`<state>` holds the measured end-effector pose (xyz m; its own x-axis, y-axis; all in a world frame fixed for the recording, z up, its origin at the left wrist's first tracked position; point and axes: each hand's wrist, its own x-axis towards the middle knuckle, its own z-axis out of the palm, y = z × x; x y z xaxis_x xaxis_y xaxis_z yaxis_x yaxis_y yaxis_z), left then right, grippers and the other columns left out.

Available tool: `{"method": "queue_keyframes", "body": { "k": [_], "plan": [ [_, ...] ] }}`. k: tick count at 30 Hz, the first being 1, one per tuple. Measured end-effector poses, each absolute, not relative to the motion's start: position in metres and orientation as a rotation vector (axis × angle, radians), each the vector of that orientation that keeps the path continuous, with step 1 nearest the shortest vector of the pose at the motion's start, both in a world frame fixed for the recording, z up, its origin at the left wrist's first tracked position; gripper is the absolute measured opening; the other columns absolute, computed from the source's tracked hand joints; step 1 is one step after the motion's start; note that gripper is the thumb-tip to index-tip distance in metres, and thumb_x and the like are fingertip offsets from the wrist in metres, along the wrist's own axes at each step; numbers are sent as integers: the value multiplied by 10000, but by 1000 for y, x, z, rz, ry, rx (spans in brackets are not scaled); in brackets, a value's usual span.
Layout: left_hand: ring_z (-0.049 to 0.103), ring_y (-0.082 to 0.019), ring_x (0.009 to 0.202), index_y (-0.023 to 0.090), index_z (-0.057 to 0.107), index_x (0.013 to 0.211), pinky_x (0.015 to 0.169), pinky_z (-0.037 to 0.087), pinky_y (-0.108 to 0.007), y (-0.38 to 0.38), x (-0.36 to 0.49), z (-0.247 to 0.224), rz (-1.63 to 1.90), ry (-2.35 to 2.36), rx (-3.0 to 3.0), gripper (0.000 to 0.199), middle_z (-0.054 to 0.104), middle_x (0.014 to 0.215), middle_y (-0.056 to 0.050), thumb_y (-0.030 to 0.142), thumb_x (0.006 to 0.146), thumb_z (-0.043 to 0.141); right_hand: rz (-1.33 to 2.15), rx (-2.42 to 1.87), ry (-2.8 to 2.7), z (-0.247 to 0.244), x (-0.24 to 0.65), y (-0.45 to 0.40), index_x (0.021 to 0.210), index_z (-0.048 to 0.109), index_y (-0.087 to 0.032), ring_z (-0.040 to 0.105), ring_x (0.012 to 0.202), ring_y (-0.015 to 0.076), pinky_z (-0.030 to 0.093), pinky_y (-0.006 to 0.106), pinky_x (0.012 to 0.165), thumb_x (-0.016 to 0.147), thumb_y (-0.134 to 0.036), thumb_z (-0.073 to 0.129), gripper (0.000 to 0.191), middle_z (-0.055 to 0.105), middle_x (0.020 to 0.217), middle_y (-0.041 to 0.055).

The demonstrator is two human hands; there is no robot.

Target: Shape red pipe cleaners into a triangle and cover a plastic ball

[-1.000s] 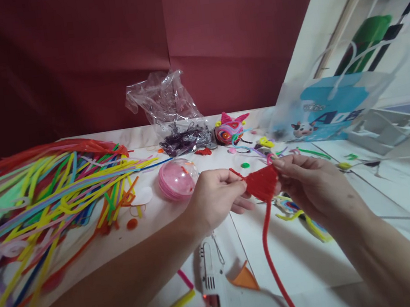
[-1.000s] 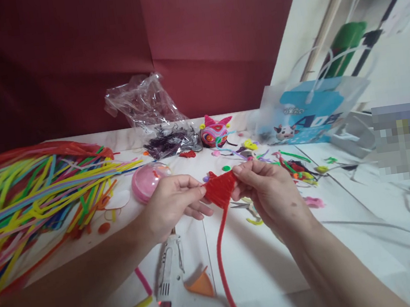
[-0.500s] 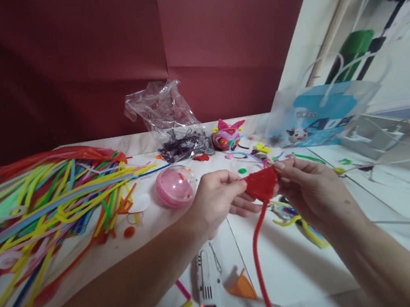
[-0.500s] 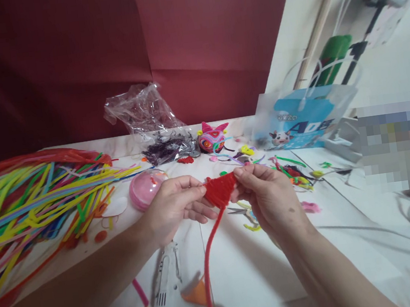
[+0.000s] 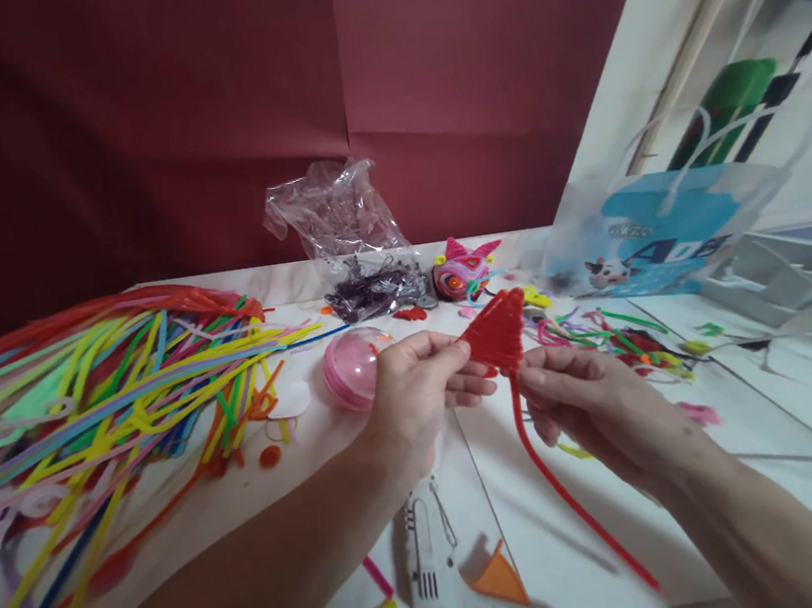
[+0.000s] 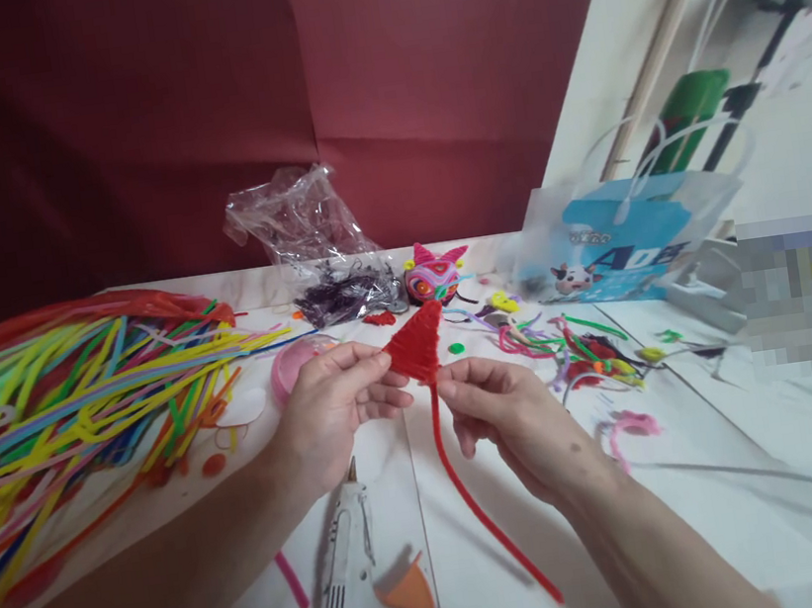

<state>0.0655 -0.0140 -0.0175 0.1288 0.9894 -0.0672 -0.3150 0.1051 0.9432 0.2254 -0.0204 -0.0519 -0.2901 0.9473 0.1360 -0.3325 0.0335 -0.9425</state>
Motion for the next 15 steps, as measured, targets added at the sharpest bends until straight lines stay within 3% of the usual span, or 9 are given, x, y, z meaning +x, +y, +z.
{"method": "queue_keyframes", "body": {
  "k": [15],
  "plan": [
    [556, -69, 430, 123, 555, 648, 458, 382, -165, -16, 70, -26, 1190, 937, 987, 89, 595, 551, 0, 162, 728, 556, 1624, -706, -1145, -56, 222, -19, 679, 561, -99, 462, 419, 97, 414, 134, 400, 700, -225, 796, 268, 496, 566, 21]
  ]
}}
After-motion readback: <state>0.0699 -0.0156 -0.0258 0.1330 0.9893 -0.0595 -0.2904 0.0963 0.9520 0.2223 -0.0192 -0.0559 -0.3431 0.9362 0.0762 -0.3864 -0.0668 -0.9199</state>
